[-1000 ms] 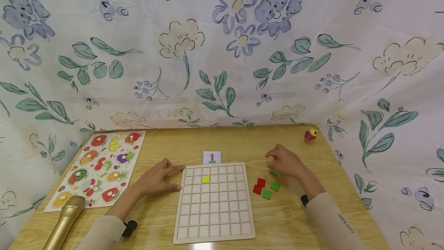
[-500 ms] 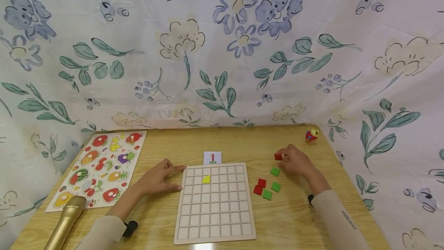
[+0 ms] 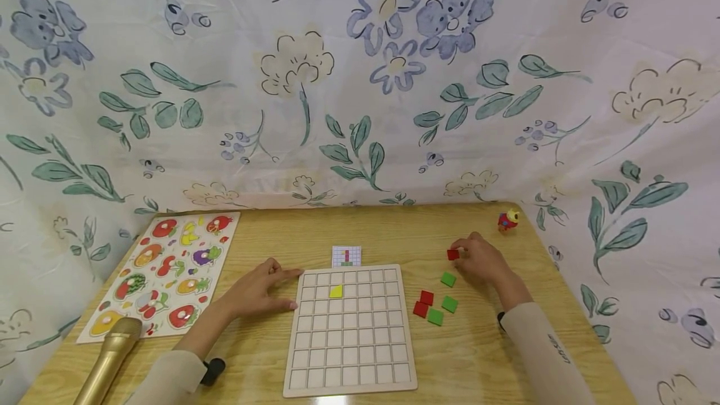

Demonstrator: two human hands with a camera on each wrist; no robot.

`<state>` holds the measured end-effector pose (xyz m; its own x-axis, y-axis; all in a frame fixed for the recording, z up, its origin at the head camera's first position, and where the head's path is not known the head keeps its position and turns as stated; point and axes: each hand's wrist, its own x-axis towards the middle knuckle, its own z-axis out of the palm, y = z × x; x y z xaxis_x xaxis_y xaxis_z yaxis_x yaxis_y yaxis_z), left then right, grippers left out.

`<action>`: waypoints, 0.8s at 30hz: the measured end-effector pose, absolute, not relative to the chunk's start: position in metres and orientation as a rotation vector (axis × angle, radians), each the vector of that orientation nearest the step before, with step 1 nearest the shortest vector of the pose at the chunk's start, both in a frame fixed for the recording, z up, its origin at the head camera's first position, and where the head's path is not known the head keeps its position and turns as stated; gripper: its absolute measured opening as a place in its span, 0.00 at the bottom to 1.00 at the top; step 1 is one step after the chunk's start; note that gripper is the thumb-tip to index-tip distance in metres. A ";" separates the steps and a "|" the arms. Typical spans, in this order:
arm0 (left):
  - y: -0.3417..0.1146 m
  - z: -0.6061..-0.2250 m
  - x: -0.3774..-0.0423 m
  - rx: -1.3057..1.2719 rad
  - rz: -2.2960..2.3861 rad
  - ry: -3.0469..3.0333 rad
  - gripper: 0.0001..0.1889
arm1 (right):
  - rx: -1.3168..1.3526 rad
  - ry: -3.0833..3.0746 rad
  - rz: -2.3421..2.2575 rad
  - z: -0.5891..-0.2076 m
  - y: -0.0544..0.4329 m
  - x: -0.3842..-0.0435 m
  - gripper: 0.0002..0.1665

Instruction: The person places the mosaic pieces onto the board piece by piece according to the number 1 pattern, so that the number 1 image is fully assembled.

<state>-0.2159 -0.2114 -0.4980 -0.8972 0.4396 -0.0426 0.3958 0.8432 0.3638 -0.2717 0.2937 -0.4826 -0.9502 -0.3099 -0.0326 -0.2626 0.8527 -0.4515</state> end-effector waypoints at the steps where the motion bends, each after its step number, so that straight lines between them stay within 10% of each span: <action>1: -0.211 -0.498 -0.216 0.661 0.531 2.895 0.39 | -0.451 2.924 -0.690 -0.483 0.294 -0.272 0.18; 24: -0.210 -0.495 -0.214 0.655 0.543 2.903 0.38 | -0.559 2.985 -0.741 -0.479 0.280 -0.266 0.11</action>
<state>-0.2136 -0.2101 -0.4952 -0.8998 0.4350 -0.0337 0.3934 0.8424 0.3683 -0.2664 0.2796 -0.4788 -0.9360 -0.3450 0.0702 -0.3378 0.8237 -0.4554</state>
